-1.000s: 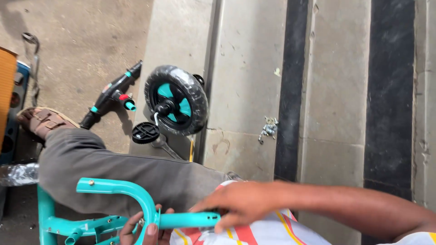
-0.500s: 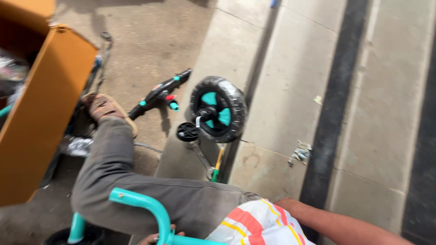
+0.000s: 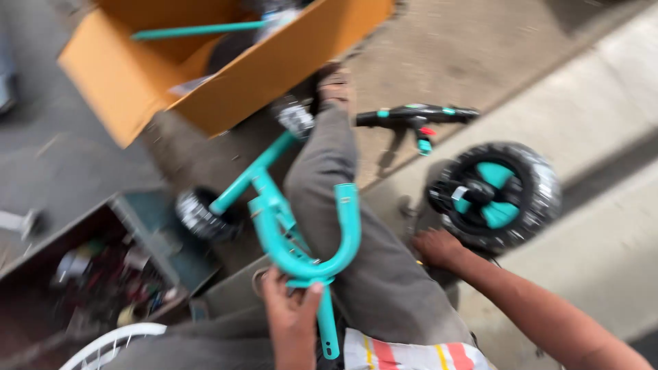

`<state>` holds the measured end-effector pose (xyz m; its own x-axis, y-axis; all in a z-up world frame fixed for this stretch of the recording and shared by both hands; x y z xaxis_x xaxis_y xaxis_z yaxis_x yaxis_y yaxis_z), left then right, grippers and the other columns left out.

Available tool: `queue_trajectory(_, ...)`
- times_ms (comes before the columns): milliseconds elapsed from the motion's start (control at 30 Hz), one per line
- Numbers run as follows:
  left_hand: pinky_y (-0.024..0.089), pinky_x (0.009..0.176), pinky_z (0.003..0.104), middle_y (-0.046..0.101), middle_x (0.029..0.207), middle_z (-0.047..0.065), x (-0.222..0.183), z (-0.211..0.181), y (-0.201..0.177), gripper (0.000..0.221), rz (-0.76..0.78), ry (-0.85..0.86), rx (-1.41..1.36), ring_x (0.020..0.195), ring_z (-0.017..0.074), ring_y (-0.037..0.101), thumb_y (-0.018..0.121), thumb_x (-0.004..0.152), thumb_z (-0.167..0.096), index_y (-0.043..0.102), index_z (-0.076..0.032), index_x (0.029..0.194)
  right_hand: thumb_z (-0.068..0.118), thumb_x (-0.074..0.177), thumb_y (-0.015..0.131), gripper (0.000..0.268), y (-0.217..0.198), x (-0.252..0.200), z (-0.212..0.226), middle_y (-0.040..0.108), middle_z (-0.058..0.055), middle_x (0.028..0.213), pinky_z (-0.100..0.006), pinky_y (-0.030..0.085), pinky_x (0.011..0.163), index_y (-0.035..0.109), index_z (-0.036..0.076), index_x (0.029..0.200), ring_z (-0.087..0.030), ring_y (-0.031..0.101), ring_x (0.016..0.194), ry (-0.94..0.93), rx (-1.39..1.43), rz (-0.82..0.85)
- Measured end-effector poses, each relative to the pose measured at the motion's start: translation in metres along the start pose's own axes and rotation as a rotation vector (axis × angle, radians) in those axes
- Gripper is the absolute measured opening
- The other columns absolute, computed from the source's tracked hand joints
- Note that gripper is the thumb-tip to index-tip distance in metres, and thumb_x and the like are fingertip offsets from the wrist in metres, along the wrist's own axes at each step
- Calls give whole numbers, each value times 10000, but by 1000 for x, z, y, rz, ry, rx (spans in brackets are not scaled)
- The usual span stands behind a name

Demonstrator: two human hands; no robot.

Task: The recorder unboxes and assembles a child's tricycle, attaching the frame components, wheels, and handlebars.

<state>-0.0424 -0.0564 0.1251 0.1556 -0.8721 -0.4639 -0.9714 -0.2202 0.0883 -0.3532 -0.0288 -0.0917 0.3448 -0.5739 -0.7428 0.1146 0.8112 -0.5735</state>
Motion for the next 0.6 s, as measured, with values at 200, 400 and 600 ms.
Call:
queue_trajectory(200, 566, 853, 324, 551, 1321, 122, -12, -16, 20, 967, -54, -179, 81, 1016, 173, 660, 759, 764, 0, 227, -97, 1565, 486, 911, 645, 431, 48, 39, -14, 702, -110, 1190, -420, 549, 912, 654, 185, 1220, -293, 688, 1087, -55, -89, 238)
queue_trajectory(400, 582, 840, 340, 602, 1279, 136, 0, -12, 23, 1057, 1, -128, 336, 974, 203, 697, 756, 736, -34, 163, -103, 1608, 419, 883, 635, 310, 51, 22, -33, 766, -84, 984, -412, 587, 790, 747, 168, 1027, -286, 738, 922, -53, -46, 112)
queue_trajectory(600, 515, 939, 481, 571, 1366, 262, 8, -23, -1, 1051, 47, 294, 789, 1166, 425, 628, 799, 687, -51, 230, -10, 1571, 208, 791, 674, 333, -9, -6, -19, 695, -209, 989, -495, 536, 689, 677, 37, 1077, -439, 672, 826, -16, 287, -560)
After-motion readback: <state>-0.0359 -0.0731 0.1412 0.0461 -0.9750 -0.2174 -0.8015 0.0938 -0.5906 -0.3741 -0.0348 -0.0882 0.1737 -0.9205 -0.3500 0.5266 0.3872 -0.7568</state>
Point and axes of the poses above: each hand's wrist, its own x-axis towards the middle knuckle, its own y-axis out of the palm, z = x × y, the point moved 3 cm from there along x, towards the middle knuckle
